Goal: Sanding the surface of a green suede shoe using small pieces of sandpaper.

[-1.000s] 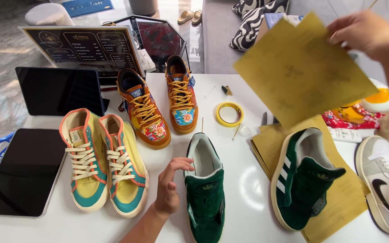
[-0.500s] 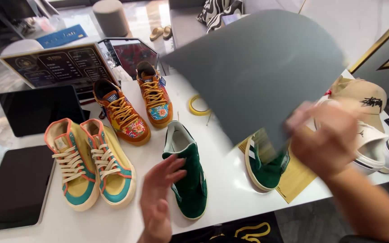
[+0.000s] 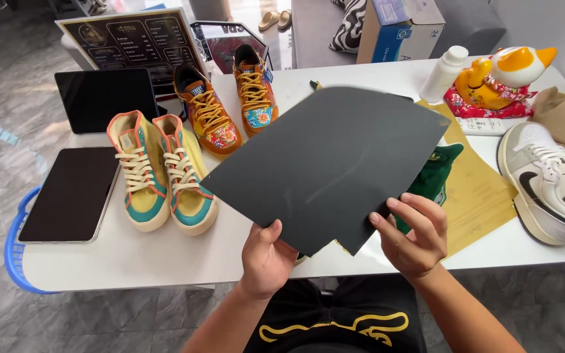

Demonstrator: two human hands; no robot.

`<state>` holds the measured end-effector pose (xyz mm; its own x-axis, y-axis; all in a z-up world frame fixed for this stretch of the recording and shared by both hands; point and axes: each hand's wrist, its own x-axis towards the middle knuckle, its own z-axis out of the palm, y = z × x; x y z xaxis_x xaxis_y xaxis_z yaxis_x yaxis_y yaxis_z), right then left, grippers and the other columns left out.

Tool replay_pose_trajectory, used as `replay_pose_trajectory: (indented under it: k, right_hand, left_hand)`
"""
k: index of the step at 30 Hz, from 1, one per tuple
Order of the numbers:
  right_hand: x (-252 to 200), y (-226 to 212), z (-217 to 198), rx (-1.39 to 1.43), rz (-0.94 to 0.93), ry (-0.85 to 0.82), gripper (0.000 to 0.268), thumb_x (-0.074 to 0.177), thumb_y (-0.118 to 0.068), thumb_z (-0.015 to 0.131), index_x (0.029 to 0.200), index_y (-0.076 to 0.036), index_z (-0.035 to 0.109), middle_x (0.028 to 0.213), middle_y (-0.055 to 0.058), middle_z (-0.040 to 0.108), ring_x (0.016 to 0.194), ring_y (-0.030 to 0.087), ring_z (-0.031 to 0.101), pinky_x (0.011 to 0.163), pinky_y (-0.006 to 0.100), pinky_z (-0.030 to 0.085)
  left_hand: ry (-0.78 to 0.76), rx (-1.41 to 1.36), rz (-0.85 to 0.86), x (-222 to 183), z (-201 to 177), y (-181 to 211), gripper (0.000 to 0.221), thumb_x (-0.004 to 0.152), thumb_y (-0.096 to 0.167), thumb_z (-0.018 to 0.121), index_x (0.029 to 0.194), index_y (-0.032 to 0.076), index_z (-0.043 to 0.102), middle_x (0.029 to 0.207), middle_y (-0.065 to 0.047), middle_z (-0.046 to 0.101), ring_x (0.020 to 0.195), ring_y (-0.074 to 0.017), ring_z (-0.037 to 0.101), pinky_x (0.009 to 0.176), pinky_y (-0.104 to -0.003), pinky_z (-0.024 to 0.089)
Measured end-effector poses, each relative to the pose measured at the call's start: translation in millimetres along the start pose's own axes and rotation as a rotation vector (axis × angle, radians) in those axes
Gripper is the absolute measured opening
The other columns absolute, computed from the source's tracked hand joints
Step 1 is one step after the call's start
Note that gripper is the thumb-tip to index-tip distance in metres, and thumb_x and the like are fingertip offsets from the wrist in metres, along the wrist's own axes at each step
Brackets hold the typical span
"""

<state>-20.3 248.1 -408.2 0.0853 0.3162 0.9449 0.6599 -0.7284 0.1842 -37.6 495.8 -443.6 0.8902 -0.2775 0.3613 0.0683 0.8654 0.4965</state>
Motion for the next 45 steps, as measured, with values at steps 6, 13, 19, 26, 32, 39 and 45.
replay_pose_trajectory:
  k: [6, 13, 19, 26, 32, 39, 45]
  right_hand:
    - [-2, -38, 5, 0.348, 0.442, 0.151, 0.036, 0.095, 0.007, 0.068, 0.127, -0.006, 0.061, 0.131, 0.014, 0.057, 0.12, 0.027, 0.06, 0.096, 0.037, 0.055]
    - [-25, -54, 14, 1.32, 1.353, 0.01, 0.036, 0.095, -0.003, 0.059, 0.13, 0.006, 0.058, 0.116, 0.015, 0.069, 0.104, 0.02, 0.065, 0.089, 0.034, 0.055]
    - [-39, -45, 22, 1.342, 1.408, -0.061, 0.023, 0.098, -0.003, 0.064, 0.118, 0.007, 0.063, 0.104, 0.012, 0.071, 0.089, 0.014, 0.063, 0.081, 0.03, 0.051]
    - [-17, -44, 13, 1.241, 1.371, -0.08, 0.035, 0.095, -0.003, 0.065, 0.13, 0.002, 0.061, 0.105, 0.01, 0.068, 0.091, 0.013, 0.06, 0.08, 0.026, 0.048]
    - [-4, -53, 6, 0.597, 0.69, -0.026, 0.052, 0.085, -0.007, 0.079, 0.13, -0.005, 0.054, 0.121, 0.01, 0.058, 0.108, 0.021, 0.06, 0.09, 0.032, 0.054]
    - [1, -47, 10, 0.149, 0.284, -0.051, 0.035, 0.077, -0.001, 0.086, 0.107, -0.009, 0.07, 0.109, 0.008, 0.062, 0.103, 0.03, 0.062, 0.084, 0.038, 0.053]
    - [-5, -63, 6, 0.346, 0.411, -0.041, 0.034, 0.079, 0.002, 0.083, 0.108, -0.006, 0.068, 0.105, 0.006, 0.064, 0.098, 0.025, 0.062, 0.081, 0.034, 0.052]
  left_hand:
    - [0.05, -0.012, 0.121, -9, 10, 1, 0.041, 0.107, 0.014, 0.042, 0.144, -0.003, 0.046, 0.139, -0.016, 0.06, 0.13, -0.0299, 0.059, 0.112, -0.049, 0.047]
    - [0.108, -0.022, 0.163, -18, 11, -10, 0.041, 0.107, 0.015, 0.042, 0.144, -0.003, 0.045, 0.139, -0.016, 0.059, 0.131, -0.0306, 0.058, 0.112, -0.049, 0.048]
    - [0.079, 0.047, 0.193, -25, -3, -24, 0.039, 0.104, 0.009, 0.047, 0.14, -0.004, 0.047, 0.133, -0.018, 0.062, 0.124, -0.0303, 0.062, 0.108, -0.049, 0.052]
    - [0.144, 0.476, 0.132, -16, 33, -16, 0.026, 0.098, -0.002, 0.051, 0.121, -0.007, 0.063, 0.113, -0.014, 0.072, 0.107, -0.0236, 0.07, 0.099, -0.038, 0.056]
    - [0.172, 0.547, 0.25, -34, -18, -53, 0.012, 0.106, -0.003, 0.056, 0.109, -0.007, 0.067, 0.096, -0.007, 0.067, 0.087, -0.013, 0.063, 0.083, -0.028, 0.052]
    - [0.247, 0.777, 0.331, -32, 18, -45, 0.016, 0.097, -0.001, 0.059, 0.111, -0.003, 0.066, 0.102, -0.008, 0.069, 0.09, -0.0125, 0.065, 0.082, -0.025, 0.054]
    - [0.31, 0.679, 0.476, -40, 6, -59, 0.015, 0.1, -0.005, 0.061, 0.114, -0.004, 0.065, 0.105, -0.008, 0.068, 0.091, -0.0124, 0.063, 0.083, -0.025, 0.052]
